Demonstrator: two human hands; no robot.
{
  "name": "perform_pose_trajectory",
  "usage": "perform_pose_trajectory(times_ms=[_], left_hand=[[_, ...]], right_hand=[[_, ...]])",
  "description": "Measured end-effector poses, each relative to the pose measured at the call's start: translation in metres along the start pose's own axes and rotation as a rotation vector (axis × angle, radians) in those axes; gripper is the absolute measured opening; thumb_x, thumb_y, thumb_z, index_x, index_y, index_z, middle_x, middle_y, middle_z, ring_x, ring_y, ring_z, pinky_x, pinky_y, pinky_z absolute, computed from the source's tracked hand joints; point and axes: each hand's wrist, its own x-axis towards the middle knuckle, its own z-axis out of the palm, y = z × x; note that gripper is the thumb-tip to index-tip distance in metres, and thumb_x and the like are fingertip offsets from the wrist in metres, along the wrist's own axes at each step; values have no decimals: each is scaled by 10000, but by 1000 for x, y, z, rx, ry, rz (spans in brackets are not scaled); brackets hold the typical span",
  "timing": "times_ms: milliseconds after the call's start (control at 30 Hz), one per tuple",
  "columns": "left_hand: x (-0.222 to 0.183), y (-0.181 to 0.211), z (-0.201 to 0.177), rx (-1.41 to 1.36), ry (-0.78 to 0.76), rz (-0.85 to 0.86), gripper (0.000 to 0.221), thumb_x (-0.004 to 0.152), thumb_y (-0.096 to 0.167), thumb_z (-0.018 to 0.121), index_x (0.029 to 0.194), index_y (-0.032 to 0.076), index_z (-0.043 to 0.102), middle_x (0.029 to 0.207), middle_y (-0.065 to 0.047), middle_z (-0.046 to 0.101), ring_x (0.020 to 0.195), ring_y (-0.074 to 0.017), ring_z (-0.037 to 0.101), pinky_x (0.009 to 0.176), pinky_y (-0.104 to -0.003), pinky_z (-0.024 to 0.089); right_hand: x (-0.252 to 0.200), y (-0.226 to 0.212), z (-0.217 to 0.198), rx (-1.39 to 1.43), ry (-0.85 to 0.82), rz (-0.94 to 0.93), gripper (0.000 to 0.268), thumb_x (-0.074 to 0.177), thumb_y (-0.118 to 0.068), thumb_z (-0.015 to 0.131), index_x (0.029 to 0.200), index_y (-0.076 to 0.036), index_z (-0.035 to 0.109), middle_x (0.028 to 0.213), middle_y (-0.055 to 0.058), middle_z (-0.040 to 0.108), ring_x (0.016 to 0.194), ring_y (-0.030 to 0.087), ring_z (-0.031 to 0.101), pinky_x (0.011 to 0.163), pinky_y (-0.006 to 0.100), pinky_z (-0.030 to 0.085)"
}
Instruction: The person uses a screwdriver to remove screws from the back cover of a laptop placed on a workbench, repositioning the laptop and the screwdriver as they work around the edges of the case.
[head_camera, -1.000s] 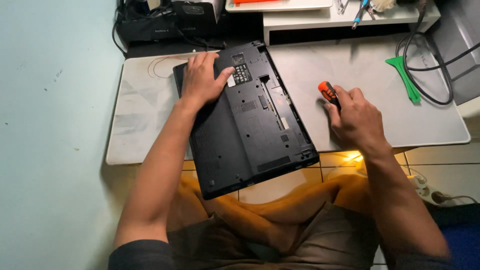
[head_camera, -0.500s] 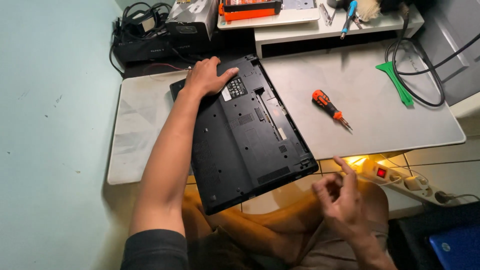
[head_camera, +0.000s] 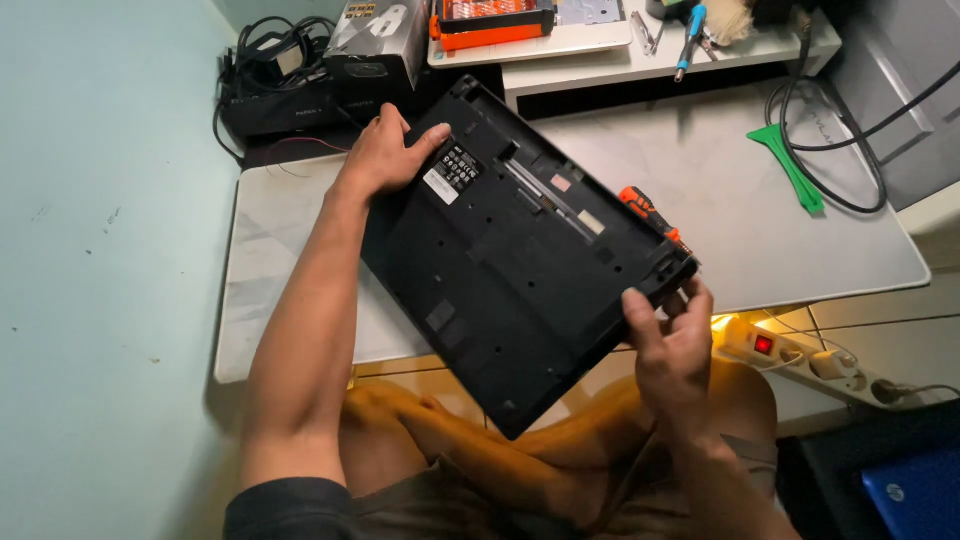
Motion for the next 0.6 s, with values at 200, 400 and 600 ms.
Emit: perform_pose_trajectory(times_ms=[200, 400, 600], left_hand=[[-29, -52, 4, -138, 330, 70, 591, 948, 672, 742, 1032, 127, 530, 978, -167, 638, 1043, -405, 659, 860, -485, 520], [-102, -53, -10, -220, 544, -37, 346, 960, 370, 835, 1018, 90, 641, 945, -137, 702, 832, -325, 701, 694, -416, 544], [-145, -53, -12, -335, 610, -224, 284, 878, 224, 886, 1025, 57, 710, 916, -81, 708, 745, -173, 650, 612, -283, 528]], right_hand=[[63, -7, 17, 86, -15, -94, 409, 1078, -217, 620, 1400, -18, 465, 1065, 97, 641, 888, 177, 706, 765, 384, 676], [91, -14, 35, 103, -153, 42, 415, 1086, -252, 550, 1459, -72, 546, 1020, 122, 713, 827, 160, 724, 729, 338, 670], [108, -8, 50, 140, -220, 156, 406, 1080, -250, 554, 1442, -66, 553, 1021, 93, 705, 850, 149, 721, 743, 341, 661]])
